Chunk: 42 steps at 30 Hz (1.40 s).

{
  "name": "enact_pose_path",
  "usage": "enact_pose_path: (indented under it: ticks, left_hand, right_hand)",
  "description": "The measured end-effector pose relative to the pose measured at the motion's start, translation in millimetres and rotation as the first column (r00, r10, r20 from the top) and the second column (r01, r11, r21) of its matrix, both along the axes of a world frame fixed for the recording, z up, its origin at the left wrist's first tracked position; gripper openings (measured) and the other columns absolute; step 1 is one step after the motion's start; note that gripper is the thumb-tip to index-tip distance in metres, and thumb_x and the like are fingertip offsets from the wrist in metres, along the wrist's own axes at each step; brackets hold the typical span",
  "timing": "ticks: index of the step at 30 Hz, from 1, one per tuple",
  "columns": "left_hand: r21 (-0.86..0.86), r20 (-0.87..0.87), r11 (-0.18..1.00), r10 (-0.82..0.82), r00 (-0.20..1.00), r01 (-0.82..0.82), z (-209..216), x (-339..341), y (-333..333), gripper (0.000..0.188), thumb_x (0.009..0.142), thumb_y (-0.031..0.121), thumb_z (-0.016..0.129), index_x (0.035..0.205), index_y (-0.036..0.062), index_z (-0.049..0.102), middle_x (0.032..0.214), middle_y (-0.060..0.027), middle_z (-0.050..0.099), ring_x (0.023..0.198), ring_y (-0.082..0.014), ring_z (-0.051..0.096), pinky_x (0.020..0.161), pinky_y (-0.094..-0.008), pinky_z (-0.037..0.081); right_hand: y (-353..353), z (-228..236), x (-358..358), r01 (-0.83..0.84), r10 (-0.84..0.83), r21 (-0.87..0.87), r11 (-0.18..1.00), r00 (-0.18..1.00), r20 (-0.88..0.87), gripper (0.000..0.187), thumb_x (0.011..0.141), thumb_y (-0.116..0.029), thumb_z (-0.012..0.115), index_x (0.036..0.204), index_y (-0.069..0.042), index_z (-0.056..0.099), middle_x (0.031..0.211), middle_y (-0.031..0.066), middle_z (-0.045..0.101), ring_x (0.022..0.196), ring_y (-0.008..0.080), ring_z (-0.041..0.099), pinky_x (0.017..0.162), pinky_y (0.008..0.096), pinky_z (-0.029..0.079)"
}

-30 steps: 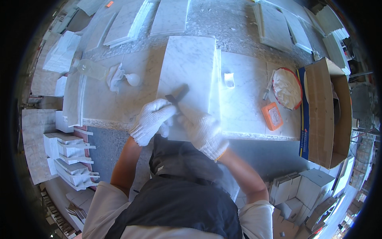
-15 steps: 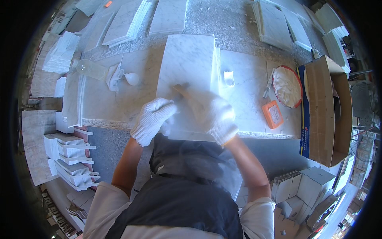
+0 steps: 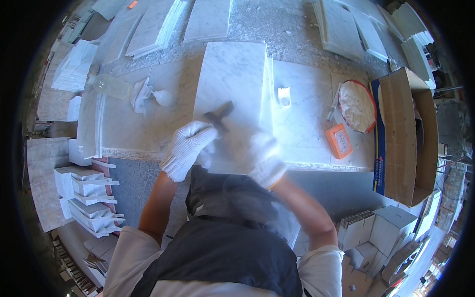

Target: The person repeatedly scrapes a white rectangular tile with a utility knife, then wipes the surface with a cloth. The person flips the tile over and continues scraping and wiping the other side. The person handles multiple tiles one at a time, scraping and wiping each before setting it aside.

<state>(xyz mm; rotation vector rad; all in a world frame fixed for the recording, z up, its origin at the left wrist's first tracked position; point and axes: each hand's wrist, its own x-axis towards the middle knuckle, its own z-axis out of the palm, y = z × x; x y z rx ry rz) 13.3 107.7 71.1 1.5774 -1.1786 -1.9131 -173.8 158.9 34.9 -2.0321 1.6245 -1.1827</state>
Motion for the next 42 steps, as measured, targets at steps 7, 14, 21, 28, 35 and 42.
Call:
enact_pose_path:
  ticks: [7,14,21,28,35,42]
  left_hand:
    - [-0.042,0.038,0.999,-0.024,0.999,0.025,3.3,-0.9,-0.4,0.023,0.097,0.023,0.071,0.102,0.0010,0.072,0.078,-0.0048,0.066,0.061,-0.0109,0.061,0.049,-0.0285,0.051]
    - [-0.119,0.089,0.992,-0.034,0.995,0.045,0.9,-2.5,2.4,0.024,0.096,0.024,0.070,0.101,0.0003,0.073,0.077,-0.0050,0.067,0.062,-0.0106,0.062,0.053,-0.0292,0.052]
    - [-0.114,0.116,0.992,-0.043,0.992,0.057,-1.3,-3.3,4.7,0.026,0.097,0.024,0.070,0.107,-0.0001,0.072,0.075,-0.0052,0.067,0.058,-0.0100,0.061,0.051,-0.0286,0.051]
    - [-0.109,0.082,0.994,-0.004,0.997,0.013,-4.1,-4.0,6.4,0.027,0.097,0.024,0.071,0.108,-0.0007,0.072,0.075,-0.0044,0.067,0.057,-0.0098,0.061,0.052,-0.0281,0.051]
    - [-0.159,0.082,0.987,-0.015,0.997,0.028,-5.2,-4.1,6.0,0.026,0.096,0.024,0.071,0.104,-0.0008,0.073,0.076,-0.0037,0.067,0.058,-0.0092,0.061,0.052,-0.0280,0.051]
    - [-0.075,0.055,0.997,0.000,0.998,0.004,1.5,-3.2,4.0,0.024,0.097,0.024,0.071,0.102,0.0007,0.073,0.075,-0.0043,0.066,0.061,-0.0105,0.062,0.050,-0.0275,0.052]
  right_hand:
    - [8.7,8.6,6.3,-0.034,0.030,0.239,0.970,0.999,0.021,0.033,0.096,-0.016,0.067,0.127,-0.006,0.071,0.100,0.0201,0.074,0.086,0.0351,0.073,0.078,0.0401,0.058]
    - [-1.1,22.7,-1.1,-0.020,0.027,0.218,0.976,0.999,-0.030,0.035,0.095,-0.019,0.069,0.127,-0.006,0.072,0.097,0.0197,0.074,0.085,0.0342,0.073,0.077,0.0402,0.058]
    - [-6.3,34.7,-5.8,-0.029,0.028,0.236,0.971,1.000,0.004,0.033,0.094,-0.019,0.070,0.125,-0.009,0.074,0.101,0.0188,0.074,0.088,0.0342,0.073,0.080,0.0403,0.057]
    - [-7.7,39.0,-11.2,-0.029,0.054,0.220,0.975,0.992,-0.110,0.034,0.094,-0.021,0.069,0.127,-0.010,0.073,0.098,0.0176,0.074,0.086,0.0350,0.072,0.078,0.0402,0.057]
    - [-7.9,34.8,-12.3,0.053,-0.059,0.210,0.976,0.998,0.021,0.035,0.096,-0.022,0.067,0.128,-0.008,0.072,0.099,0.0189,0.074,0.088,0.0354,0.073,0.079,0.0413,0.057]
    - [-3.2,22.7,-5.1,0.021,-0.036,0.230,0.973,0.998,0.059,0.035,0.097,-0.024,0.068,0.129,-0.011,0.072,0.098,0.0186,0.074,0.086,0.0357,0.073,0.077,0.0422,0.058]
